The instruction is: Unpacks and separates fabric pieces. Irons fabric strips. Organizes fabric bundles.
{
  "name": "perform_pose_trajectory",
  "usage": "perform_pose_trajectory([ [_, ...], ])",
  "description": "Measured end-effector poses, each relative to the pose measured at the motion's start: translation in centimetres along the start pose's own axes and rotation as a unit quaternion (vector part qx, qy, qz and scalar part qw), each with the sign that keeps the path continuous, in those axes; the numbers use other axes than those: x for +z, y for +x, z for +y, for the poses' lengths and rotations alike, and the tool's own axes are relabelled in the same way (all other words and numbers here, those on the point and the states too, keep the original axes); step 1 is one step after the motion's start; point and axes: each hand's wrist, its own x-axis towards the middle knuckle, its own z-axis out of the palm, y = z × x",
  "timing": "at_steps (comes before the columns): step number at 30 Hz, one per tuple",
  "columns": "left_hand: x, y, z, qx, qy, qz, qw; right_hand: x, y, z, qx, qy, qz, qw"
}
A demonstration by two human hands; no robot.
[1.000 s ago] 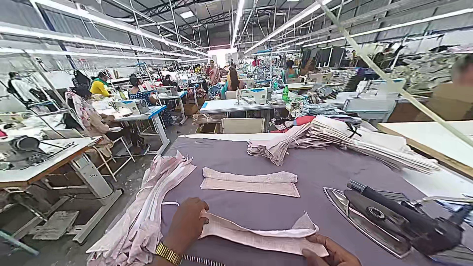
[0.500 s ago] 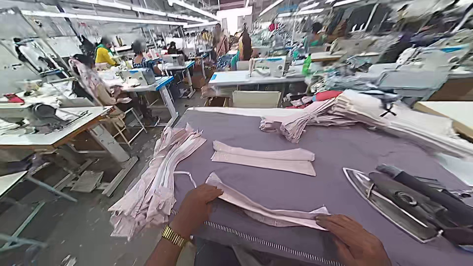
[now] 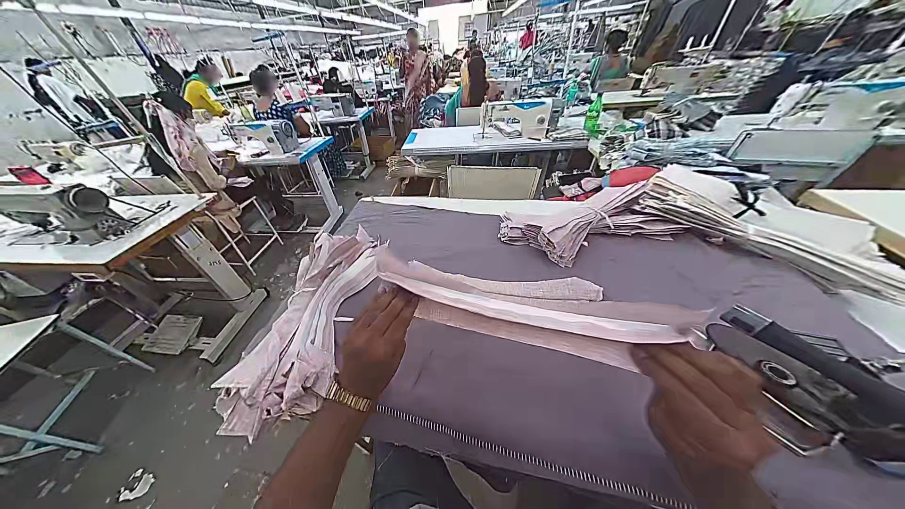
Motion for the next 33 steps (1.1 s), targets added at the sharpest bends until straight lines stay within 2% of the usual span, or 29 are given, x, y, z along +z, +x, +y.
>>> perform_pose_trajectory([
  [3, 1.2, -4.9, -0.8, -0.049, 0.0, -0.231, 0.972, 2.9, -5.1, 2.0, 0.001, 0.023, -0.178, 0.984],
  [4, 0.8, -6.4, -1.0, -0.05, -0.004, -0.257, 0.965, 2.6, -6.0, 1.6, 0.01, 0.032, -0.221, 0.975],
  [6, -0.5, -8.1, -0.9, -0.058, 0.007, -0.277, 0.959, 1.3, -6.8, 0.4, 0.034, 0.03, -0.256, 0.966],
  [9, -2.1, -6.7, 0.2, -0.088, 0.036, -0.349, 0.932, 0.0, -7.7, -1.0, 0.049, 0.018, -0.27, 0.961],
  [11, -1.5, -5.1, 1.9, -0.076, 0.03, -0.345, 0.935, -0.6, -7.6, -1.2, 0.05, 0.027, -0.295, 0.954],
  [14, 2.2, -2.9, 6.9, 0.009, -0.089, -0.274, 0.958, -0.4, -7.3, -1.8, 0.067, 0.028, -0.287, 0.955],
  [16, 5.1, -1.7, 11.7, 0.048, -0.175, -0.261, 0.948, -1.3, -7.6, -2.7, 0.095, 0.029, -0.312, 0.945],
  [20, 11.4, 2.1, 18.5, 0.112, -0.202, -0.298, 0.926, -1.4, -7.4, -2.9, 0.115, 0.027, -0.32, 0.94],
  [24, 15.1, 4.1, 20.5, 0.115, -0.227, -0.357, 0.899, -1.4, -7.9, -3.6, 0.122, 0.0, -0.31, 0.943],
  [27, 15.6, 3.7, 20.4, 0.094, -0.265, -0.362, 0.889, -1.7, -8.0, -3.7, 0.12, -0.004, -0.318, 0.94],
  [30, 15.4, 3.4, 20.5, 0.08, -0.296, -0.367, 0.878, -2.9, -6.2, -2.2, 0.113, 0.052, -0.363, 0.923],
  [31, 15.4, 3.4, 20.5, 0.076, -0.31, -0.373, 0.871, -3.5, -5.1, -0.7, 0.115, 0.074, -0.35, 0.927],
  [33, 15.0, 3.6, 20.3, 0.073, -0.308, -0.385, 0.867, -4.3, -1.9, 3.5, 0.135, 0.036, -0.241, 0.96],
])
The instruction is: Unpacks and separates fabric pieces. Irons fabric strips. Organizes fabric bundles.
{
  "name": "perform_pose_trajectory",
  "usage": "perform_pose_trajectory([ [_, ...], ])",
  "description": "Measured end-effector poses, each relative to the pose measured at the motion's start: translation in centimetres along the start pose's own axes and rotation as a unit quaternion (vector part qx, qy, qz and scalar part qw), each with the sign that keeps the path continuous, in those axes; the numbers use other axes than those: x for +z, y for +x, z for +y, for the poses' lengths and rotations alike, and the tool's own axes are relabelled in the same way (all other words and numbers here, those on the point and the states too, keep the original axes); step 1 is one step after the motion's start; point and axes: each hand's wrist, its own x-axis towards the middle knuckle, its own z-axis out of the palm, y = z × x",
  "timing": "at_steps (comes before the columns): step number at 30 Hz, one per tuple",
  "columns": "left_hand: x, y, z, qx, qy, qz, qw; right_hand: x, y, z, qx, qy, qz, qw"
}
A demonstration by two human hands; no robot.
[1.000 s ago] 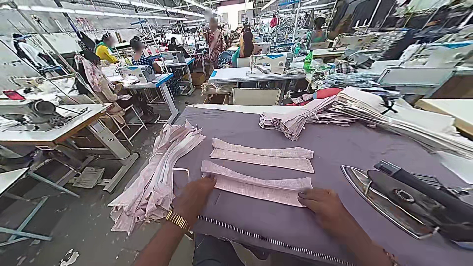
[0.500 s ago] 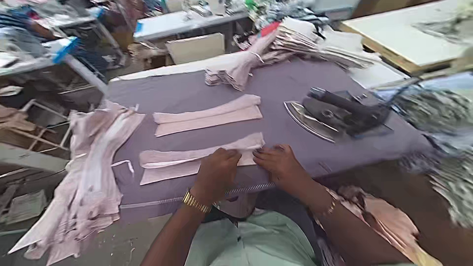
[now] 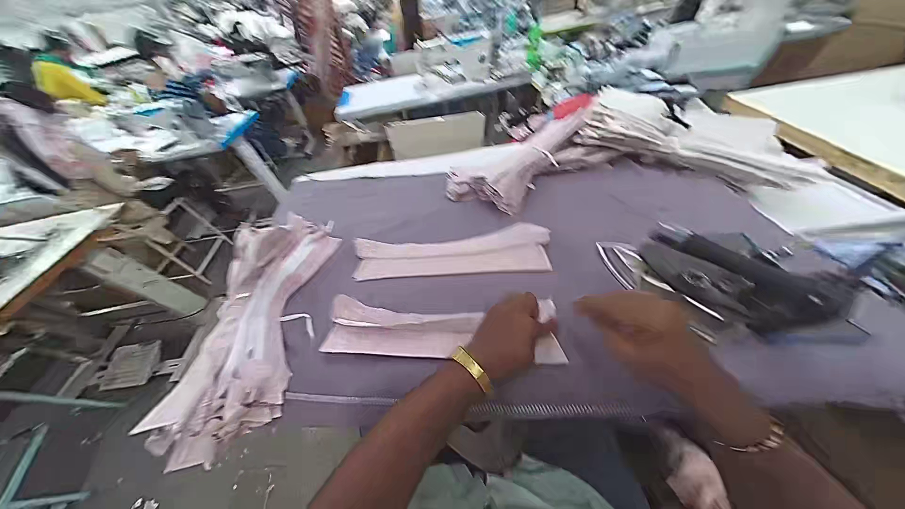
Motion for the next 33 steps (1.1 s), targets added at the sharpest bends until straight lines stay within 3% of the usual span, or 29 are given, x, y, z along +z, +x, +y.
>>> perform_pose_trajectory([
  [2, -0.3, -0.2, 0.3, -0.008, 0.05, -0.032, 0.998, -3.5, 3.3, 4.4, 0.044, -0.13, 0.075, 0.988],
  [5, -0.3, -0.5, 1.3, -0.037, 0.117, -0.087, 0.989, -6.4, 4.1, 11.4, 0.157, -0.225, -0.01, 0.962],
  [7, -0.2, -0.6, 1.5, -0.041, 0.138, -0.079, 0.986, -6.4, 3.9, 12.5, 0.181, -0.215, -0.068, 0.957],
  [11, 0.1, -1.6, 1.1, -0.035, 0.141, -0.008, 0.989, -6.1, 2.9, 7.7, 0.115, -0.131, -0.006, 0.985],
  [15, -0.8, -2.3, 0.8, -0.1, 0.036, 0.065, 0.992, -5.4, 1.6, 0.0, 0.077, -0.015, 0.029, 0.996],
  [19, -0.9, -3.3, -0.5, -0.111, -0.072, 0.096, 0.987, -3.2, 1.0, -5.0, 0.004, -0.104, -0.103, 0.989],
  [23, -2.8, -5.2, -2.6, -0.093, 0.006, 0.085, 0.992, -2.5, 2.7, -5.6, -0.038, -0.108, -0.178, 0.977],
  [33, -8.5, -13.4, -8.0, -0.184, 0.134, 0.091, 0.97, 3.2, 6.6, -11.1, -0.076, -0.116, -0.202, 0.969],
])
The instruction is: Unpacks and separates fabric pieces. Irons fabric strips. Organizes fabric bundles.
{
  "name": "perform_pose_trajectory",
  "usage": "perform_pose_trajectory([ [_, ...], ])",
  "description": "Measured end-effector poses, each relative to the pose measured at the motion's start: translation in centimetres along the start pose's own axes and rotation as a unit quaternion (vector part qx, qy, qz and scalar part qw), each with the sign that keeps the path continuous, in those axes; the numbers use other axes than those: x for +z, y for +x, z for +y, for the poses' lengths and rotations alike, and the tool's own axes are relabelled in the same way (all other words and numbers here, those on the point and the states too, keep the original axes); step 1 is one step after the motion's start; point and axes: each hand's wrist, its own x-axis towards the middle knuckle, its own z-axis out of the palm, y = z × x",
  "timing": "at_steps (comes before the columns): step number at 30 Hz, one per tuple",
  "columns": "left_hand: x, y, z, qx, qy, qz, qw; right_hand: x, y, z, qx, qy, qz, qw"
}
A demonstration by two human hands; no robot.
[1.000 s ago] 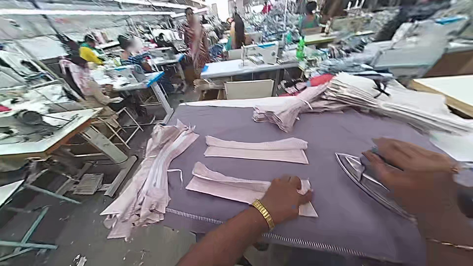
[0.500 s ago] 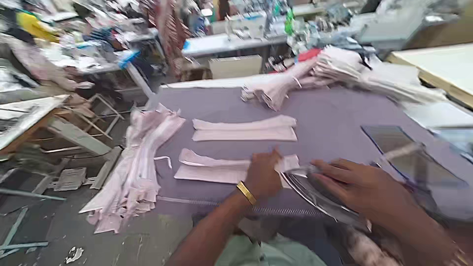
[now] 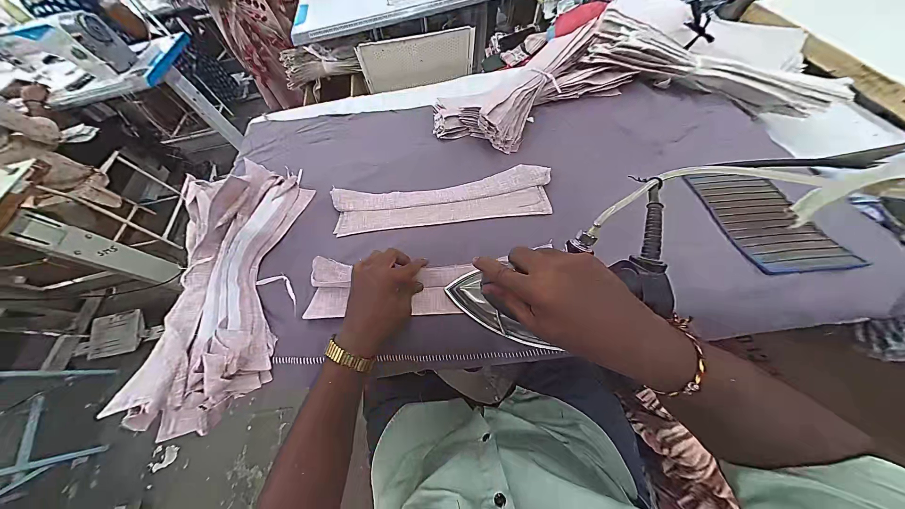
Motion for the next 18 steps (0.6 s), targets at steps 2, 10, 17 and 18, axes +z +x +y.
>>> perform_pose_trajectory([
  [2, -1.7, -1.1, -2.9, -0.029, 0.018, 0.015, 0.999, 0.4, 0.8, -0.5, -0.007, 0.005, 0.01, 1.0],
  [10, -6.5, -4.6, -9.4, -0.296, -0.025, 0.019, 0.955, 1.9, 1.1, -0.4, -0.011, -0.005, 0.093, 0.996],
  [17, -6.4, -4.5, -11.3, -0.302, -0.219, 0.046, 0.927, 0.8, 0.9, -0.3, -0.018, 0.01, 0.022, 1.0],
  [18, -6.1, -4.5, -11.3, -0.303, -0.242, 0.056, 0.92, 0.9, 0.8, -0.3, -0.017, 0.011, 0.023, 1.0],
])
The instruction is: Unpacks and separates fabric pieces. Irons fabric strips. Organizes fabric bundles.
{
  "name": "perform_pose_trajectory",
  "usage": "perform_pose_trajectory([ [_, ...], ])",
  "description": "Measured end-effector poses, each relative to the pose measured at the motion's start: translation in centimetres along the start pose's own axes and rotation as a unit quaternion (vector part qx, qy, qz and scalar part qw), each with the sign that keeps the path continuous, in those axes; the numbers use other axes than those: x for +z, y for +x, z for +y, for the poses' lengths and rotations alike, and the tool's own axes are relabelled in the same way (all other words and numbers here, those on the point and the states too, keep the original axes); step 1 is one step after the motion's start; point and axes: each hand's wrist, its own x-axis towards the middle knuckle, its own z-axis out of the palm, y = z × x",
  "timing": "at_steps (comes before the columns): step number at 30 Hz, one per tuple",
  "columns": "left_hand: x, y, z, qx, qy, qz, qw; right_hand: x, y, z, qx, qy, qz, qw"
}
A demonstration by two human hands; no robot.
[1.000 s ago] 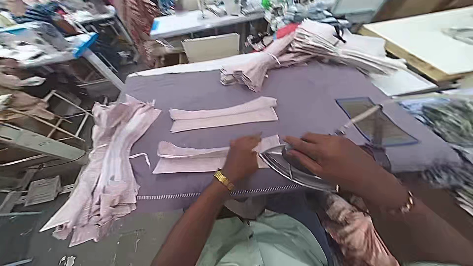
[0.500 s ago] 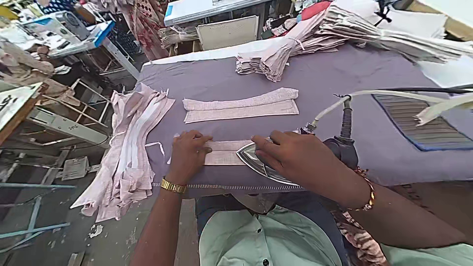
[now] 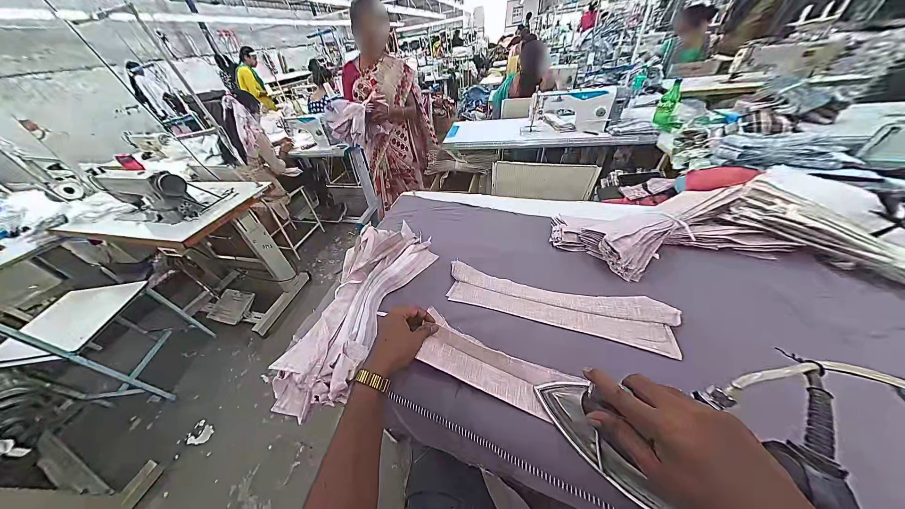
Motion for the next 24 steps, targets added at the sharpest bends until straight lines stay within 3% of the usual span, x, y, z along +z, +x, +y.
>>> perform_pose_trajectory([
  [6, 1.0, 0.1, 0.2, -0.062, -0.062, 0.084, 0.993, -1.0, 0.3, -0.5, 0.01, 0.027, -0.042, 0.999],
  [11, 1.2, -0.3, 0.3, -0.067, -0.007, 0.145, 0.987, -1.0, 0.5, -0.6, 0.012, 0.031, -0.047, 0.998],
  [15, 2.1, -0.6, -0.8, -0.035, -0.06, 0.198, 0.978, -1.0, 0.6, -0.6, 0.008, 0.025, -0.035, 0.999],
  [21, 2.2, -0.5, -1.0, -0.014, -0.104, 0.222, 0.969, -1.0, 1.5, -1.1, 0.012, 0.053, -0.033, 0.998],
  [24, 1.9, -0.9, -1.1, -0.015, -0.071, 0.213, 0.974, 0.6, 2.0, -1.8, -0.002, 0.028, 0.03, 0.999],
])
